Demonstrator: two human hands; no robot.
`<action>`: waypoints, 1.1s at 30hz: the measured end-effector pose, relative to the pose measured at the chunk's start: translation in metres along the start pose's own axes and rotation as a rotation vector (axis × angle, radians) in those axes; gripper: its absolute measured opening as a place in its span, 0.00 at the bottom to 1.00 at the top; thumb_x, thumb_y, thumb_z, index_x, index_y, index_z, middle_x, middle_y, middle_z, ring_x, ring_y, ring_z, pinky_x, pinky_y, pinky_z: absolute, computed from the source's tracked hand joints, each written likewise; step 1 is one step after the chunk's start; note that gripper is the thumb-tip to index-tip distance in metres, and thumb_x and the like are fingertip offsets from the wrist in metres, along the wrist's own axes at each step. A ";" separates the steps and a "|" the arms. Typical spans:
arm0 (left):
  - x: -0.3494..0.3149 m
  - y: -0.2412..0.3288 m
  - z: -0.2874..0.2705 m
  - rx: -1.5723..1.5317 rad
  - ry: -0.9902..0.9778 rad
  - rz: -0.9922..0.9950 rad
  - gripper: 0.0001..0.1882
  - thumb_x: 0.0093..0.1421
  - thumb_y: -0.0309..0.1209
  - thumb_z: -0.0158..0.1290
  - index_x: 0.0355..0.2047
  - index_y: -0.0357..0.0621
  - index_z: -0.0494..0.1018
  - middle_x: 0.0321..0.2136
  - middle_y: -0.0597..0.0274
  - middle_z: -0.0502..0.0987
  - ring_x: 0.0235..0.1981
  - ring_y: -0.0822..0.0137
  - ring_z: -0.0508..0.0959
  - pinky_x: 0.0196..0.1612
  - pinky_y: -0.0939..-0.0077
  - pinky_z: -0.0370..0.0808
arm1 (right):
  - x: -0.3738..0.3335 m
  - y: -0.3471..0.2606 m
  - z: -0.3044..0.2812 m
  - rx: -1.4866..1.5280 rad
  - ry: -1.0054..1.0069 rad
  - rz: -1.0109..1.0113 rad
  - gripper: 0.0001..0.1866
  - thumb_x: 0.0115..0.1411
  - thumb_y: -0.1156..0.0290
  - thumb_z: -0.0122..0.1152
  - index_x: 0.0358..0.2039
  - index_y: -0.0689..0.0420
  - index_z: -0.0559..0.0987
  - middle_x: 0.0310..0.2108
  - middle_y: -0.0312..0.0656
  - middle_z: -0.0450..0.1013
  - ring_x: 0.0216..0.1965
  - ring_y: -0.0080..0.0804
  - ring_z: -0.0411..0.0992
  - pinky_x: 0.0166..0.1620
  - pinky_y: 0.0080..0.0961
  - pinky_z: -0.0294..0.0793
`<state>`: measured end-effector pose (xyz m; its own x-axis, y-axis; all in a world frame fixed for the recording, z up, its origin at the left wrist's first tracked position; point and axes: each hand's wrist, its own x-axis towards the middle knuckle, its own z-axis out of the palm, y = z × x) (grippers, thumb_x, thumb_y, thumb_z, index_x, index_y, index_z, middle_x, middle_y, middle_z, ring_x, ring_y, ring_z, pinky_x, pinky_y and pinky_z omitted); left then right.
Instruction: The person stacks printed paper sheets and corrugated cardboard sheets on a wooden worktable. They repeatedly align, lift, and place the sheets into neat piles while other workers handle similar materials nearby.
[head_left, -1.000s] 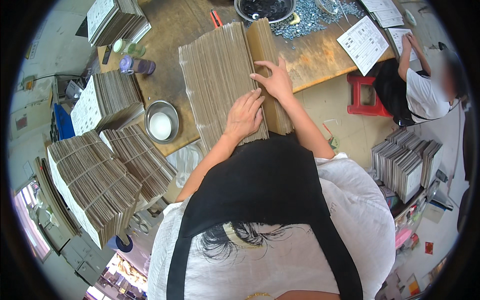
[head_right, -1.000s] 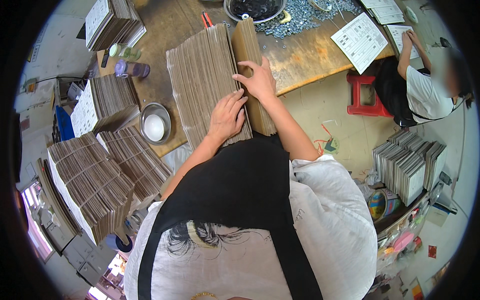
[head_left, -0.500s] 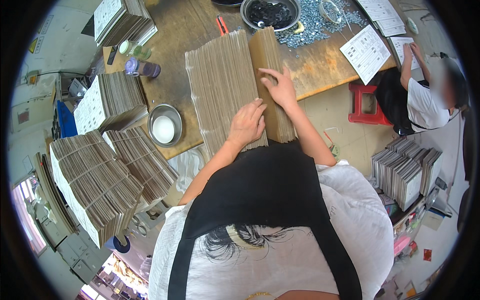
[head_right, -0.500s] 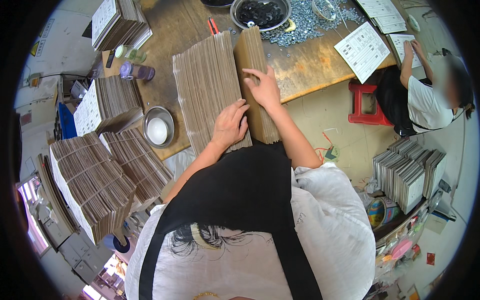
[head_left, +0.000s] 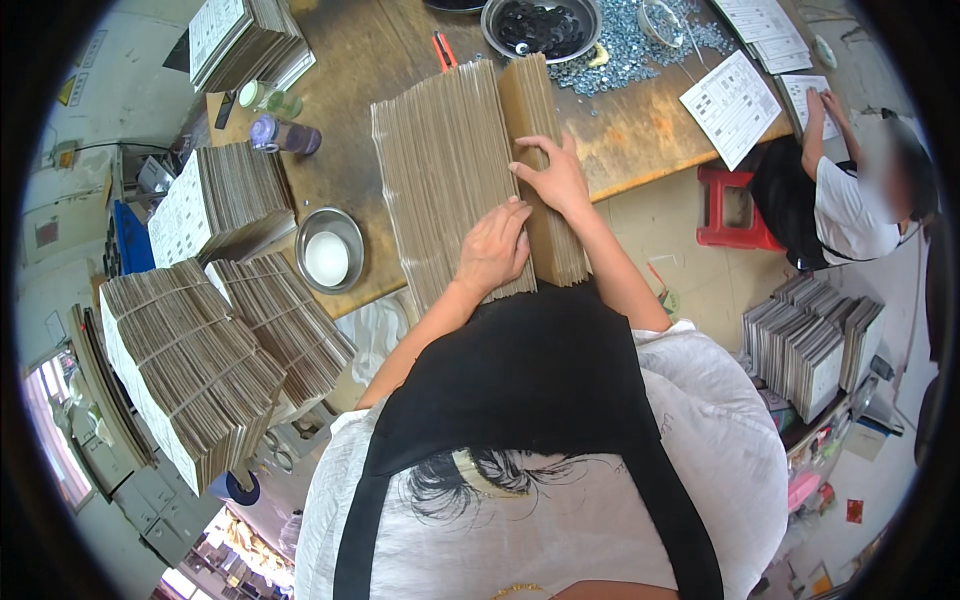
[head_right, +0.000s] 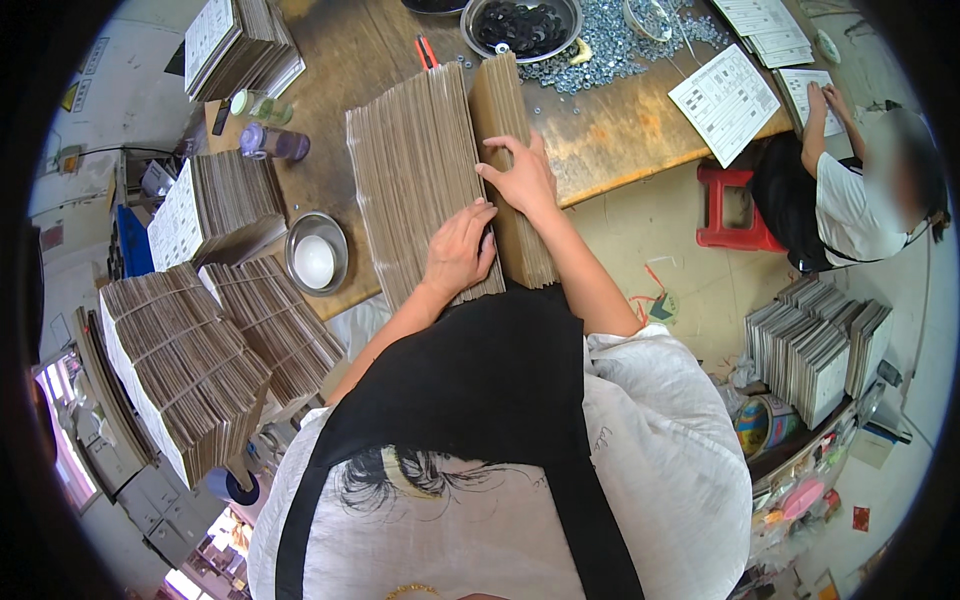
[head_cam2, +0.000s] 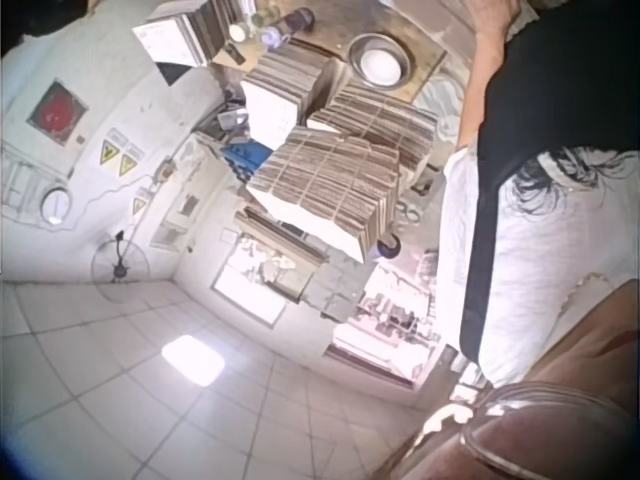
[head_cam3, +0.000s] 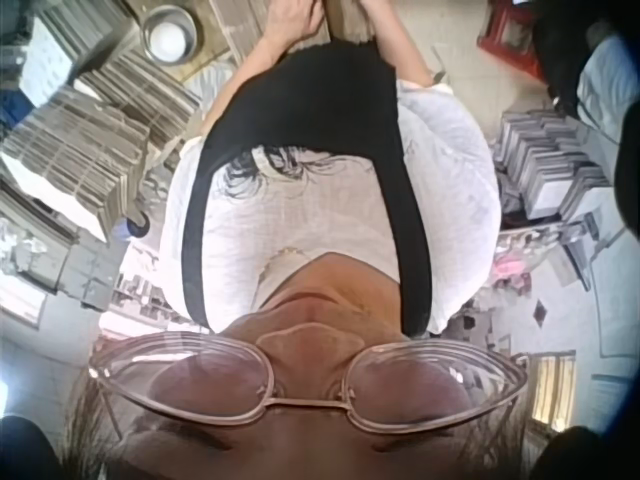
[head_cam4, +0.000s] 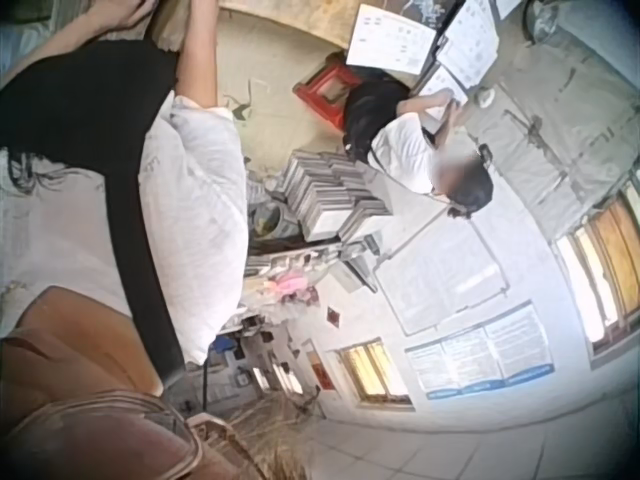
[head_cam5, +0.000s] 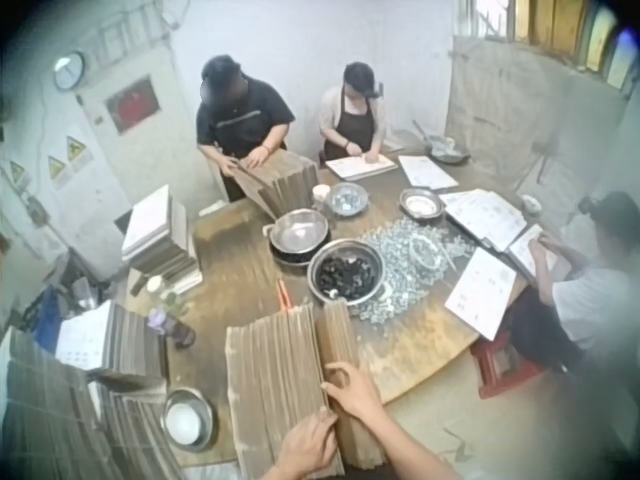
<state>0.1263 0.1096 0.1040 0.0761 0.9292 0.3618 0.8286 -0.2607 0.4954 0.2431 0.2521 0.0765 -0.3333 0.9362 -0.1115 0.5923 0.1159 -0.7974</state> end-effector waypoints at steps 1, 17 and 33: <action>0.000 0.000 0.000 0.000 -0.001 -0.002 0.22 0.54 0.23 0.56 0.51 0.38 0.72 0.49 0.53 0.76 0.53 0.53 0.78 0.54 0.64 0.75 | -0.001 -0.003 -0.002 0.010 -0.004 0.004 0.27 0.50 0.56 0.76 0.52 0.39 0.80 0.62 0.63 0.61 0.65 0.61 0.61 0.63 0.42 0.66; 0.000 0.001 0.000 -0.004 0.009 0.000 0.22 0.54 0.22 0.56 0.51 0.39 0.73 0.49 0.53 0.77 0.54 0.53 0.78 0.56 0.64 0.75 | 0.005 0.013 -0.001 0.164 0.000 -0.071 0.26 0.53 0.62 0.74 0.54 0.34 0.80 0.66 0.60 0.58 0.67 0.58 0.60 0.64 0.39 0.67; 0.000 -0.004 0.000 0.027 0.041 0.016 0.20 0.54 0.21 0.55 0.49 0.38 0.74 0.46 0.54 0.78 0.52 0.54 0.78 0.57 0.60 0.74 | -0.001 -0.005 -0.001 0.019 0.008 -0.026 0.24 0.51 0.55 0.76 0.49 0.36 0.83 0.62 0.52 0.62 0.61 0.54 0.67 0.58 0.43 0.72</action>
<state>0.1230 0.1104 0.1017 0.0674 0.9132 0.4019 0.8421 -0.2681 0.4679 0.2406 0.2508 0.0813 -0.3421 0.9357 -0.0857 0.5692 0.1338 -0.8112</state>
